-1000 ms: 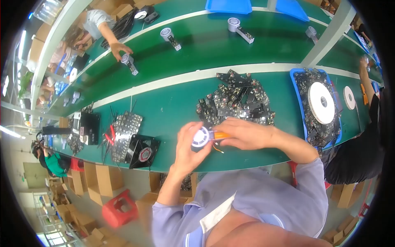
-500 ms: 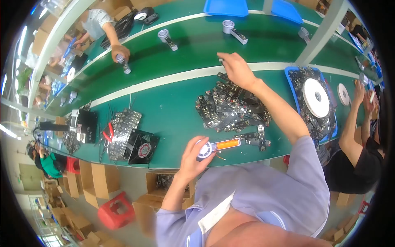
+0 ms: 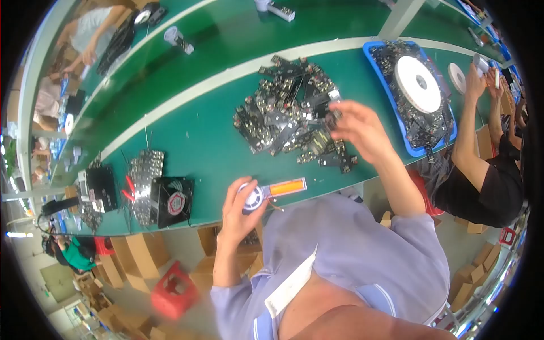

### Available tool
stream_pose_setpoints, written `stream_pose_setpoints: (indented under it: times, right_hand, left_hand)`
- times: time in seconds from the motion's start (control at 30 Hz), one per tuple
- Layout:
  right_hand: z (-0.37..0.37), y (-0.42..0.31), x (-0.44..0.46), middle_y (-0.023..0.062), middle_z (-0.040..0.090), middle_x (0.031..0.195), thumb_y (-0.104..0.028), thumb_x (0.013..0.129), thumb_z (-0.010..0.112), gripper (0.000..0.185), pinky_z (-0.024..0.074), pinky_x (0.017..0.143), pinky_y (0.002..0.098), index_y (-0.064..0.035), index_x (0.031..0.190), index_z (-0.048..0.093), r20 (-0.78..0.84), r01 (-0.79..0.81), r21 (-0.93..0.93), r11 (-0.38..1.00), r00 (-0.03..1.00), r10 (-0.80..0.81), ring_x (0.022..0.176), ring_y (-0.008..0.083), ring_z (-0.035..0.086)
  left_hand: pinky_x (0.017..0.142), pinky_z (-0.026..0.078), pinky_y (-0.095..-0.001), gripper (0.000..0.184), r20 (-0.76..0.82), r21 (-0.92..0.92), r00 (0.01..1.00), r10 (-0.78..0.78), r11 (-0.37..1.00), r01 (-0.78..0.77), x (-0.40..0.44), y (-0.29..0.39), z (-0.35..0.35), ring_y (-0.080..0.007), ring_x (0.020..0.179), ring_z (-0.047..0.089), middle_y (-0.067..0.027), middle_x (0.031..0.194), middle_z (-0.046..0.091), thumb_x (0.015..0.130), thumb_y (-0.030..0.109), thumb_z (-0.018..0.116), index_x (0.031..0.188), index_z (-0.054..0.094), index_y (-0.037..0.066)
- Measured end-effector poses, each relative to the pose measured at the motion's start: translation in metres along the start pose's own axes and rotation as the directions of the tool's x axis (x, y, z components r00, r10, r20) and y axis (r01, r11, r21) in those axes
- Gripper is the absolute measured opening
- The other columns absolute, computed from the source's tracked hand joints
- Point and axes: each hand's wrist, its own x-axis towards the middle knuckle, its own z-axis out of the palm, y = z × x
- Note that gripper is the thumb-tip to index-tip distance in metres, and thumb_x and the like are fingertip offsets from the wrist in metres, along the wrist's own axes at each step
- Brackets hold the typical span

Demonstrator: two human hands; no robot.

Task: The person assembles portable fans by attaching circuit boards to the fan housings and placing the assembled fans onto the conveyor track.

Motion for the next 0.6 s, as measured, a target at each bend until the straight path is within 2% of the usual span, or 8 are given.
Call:
stream_pose_setpoints:
  times: [0.07, 0.17, 0.23, 0.33, 0.43, 0.47, 0.57, 0.6]
  right_hand:
    - [-0.008, 0.024, -0.039, 0.0081, 0.072, 0.118, 0.002, 0.099, 0.063, 0.037, 0.0634, 0.092, 0.0347, 0.0001, 0.136, 0.068, 0.057, -0.208, 0.107, 0.972, 0.977, 0.203, 0.101, 0.0152, 0.072]
    - [-0.021, 0.061, -0.066, 0.0138, 0.073, 0.122, 0.000, 0.099, 0.065, 0.034, 0.0628, 0.094, 0.0396, 0.0016, 0.133, 0.067, 0.105, -0.221, -0.050, 0.974, 0.969, 0.225, 0.111, 0.0211, 0.073]
    - [-0.021, 0.067, -0.056, 0.0137, 0.073, 0.120, 0.005, 0.099, 0.060, 0.035, 0.0623, 0.099, 0.0425, 0.0028, 0.134, 0.065, 0.033, -0.100, -0.025, 0.995, 0.994, 0.101, 0.109, 0.0230, 0.074]
    - [-0.016, 0.056, -0.028, 0.0121, 0.071, 0.113, 0.010, 0.099, 0.053, 0.039, 0.0621, 0.100, 0.0452, 0.0039, 0.136, 0.063, -0.071, 0.054, -0.039, 0.998, 0.996, -0.057, 0.106, 0.0258, 0.074]
    - [-0.006, 0.049, -0.029, 0.0110, 0.073, 0.117, 0.008, 0.100, 0.053, 0.037, 0.0616, 0.098, 0.0374, 0.0012, 0.135, 0.066, -0.023, 0.077, -0.043, 0.996, 0.997, -0.078, 0.101, 0.0216, 0.075]
    - [-0.001, 0.050, -0.031, 0.0108, 0.071, 0.112, 0.007, 0.101, 0.051, 0.037, 0.0620, 0.094, 0.0376, 0.0017, 0.134, 0.067, 0.001, 0.068, -0.045, 0.997, 0.998, -0.068, 0.098, 0.0237, 0.075]
    - [0.014, 0.042, -0.035, 0.0095, 0.068, 0.105, 0.004, 0.102, 0.050, 0.037, 0.0616, 0.092, 0.0373, 0.0018, 0.133, 0.069, 0.129, -0.070, 0.045, 0.997, 0.990, 0.064, 0.094, 0.0234, 0.074]
    - [0.022, 0.044, -0.034, 0.0083, 0.065, 0.100, -0.002, 0.102, 0.053, 0.035, 0.0594, 0.075, 0.0326, 0.0018, 0.132, 0.071, 0.103, -0.094, 0.064, 0.994, 0.991, 0.087, 0.083, 0.0187, 0.068]
  left_hand:
    - [0.101, 0.058, -0.0429, 0.066, -0.030, 0.006, 1.000, 0.007, 1.000, -0.006, 0.003, 0.000, 0.004, -0.0371, 0.123, 0.069, -0.0220, 0.139, 0.065, 0.076, 0.000, 0.095, 0.136, 0.068, 0.003]
    - [0.103, 0.057, -0.0438, 0.065, -0.034, 0.001, 0.999, -0.027, 1.000, 0.027, 0.007, 0.001, 0.007, -0.0382, 0.125, 0.067, -0.0220, 0.142, 0.063, 0.077, 0.001, 0.095, 0.137, 0.067, 0.002]
    - [0.108, 0.054, -0.0479, 0.064, -0.012, -0.032, 0.995, -0.096, 0.995, 0.096, 0.012, 0.004, 0.009, -0.0399, 0.131, 0.064, -0.0222, 0.143, 0.062, 0.077, 0.004, 0.095, 0.135, 0.067, 0.002]
    - [0.115, 0.046, -0.0538, 0.058, -0.099, 0.189, 0.991, 0.088, 0.980, -0.068, 0.019, 0.007, 0.012, -0.0378, 0.132, 0.060, -0.0172, 0.144, 0.062, 0.076, 0.011, 0.096, 0.128, 0.071, 0.008]
    - [0.119, 0.041, -0.0557, 0.050, -0.031, 0.467, 0.899, 0.436, 0.802, -0.373, 0.008, 0.002, 0.015, -0.0336, 0.128, 0.059, -0.0093, 0.139, 0.064, 0.071, 0.015, 0.097, 0.117, 0.076, 0.016]
    - [0.118, 0.043, -0.0527, 0.044, 0.016, 0.519, 0.890, 0.455, 0.757, -0.397, 0.003, 0.003, 0.016, -0.0276, 0.121, 0.060, -0.0023, 0.131, 0.068, 0.070, 0.015, 0.097, 0.109, 0.079, 0.022]
    - [0.118, 0.043, -0.0520, 0.041, 0.135, 0.542, 0.866, 0.482, 0.696, -0.472, -0.003, 0.002, 0.019, -0.0248, 0.122, 0.061, 0.0002, 0.122, 0.073, 0.071, 0.013, 0.095, 0.107, 0.079, 0.022]
    - [0.118, 0.043, -0.0509, 0.037, 0.108, 0.524, 0.875, 0.472, 0.721, -0.454, 0.001, 0.007, 0.020, -0.0215, 0.115, 0.065, 0.0017, 0.112, 0.075, 0.074, 0.007, 0.092, 0.106, 0.080, 0.019]
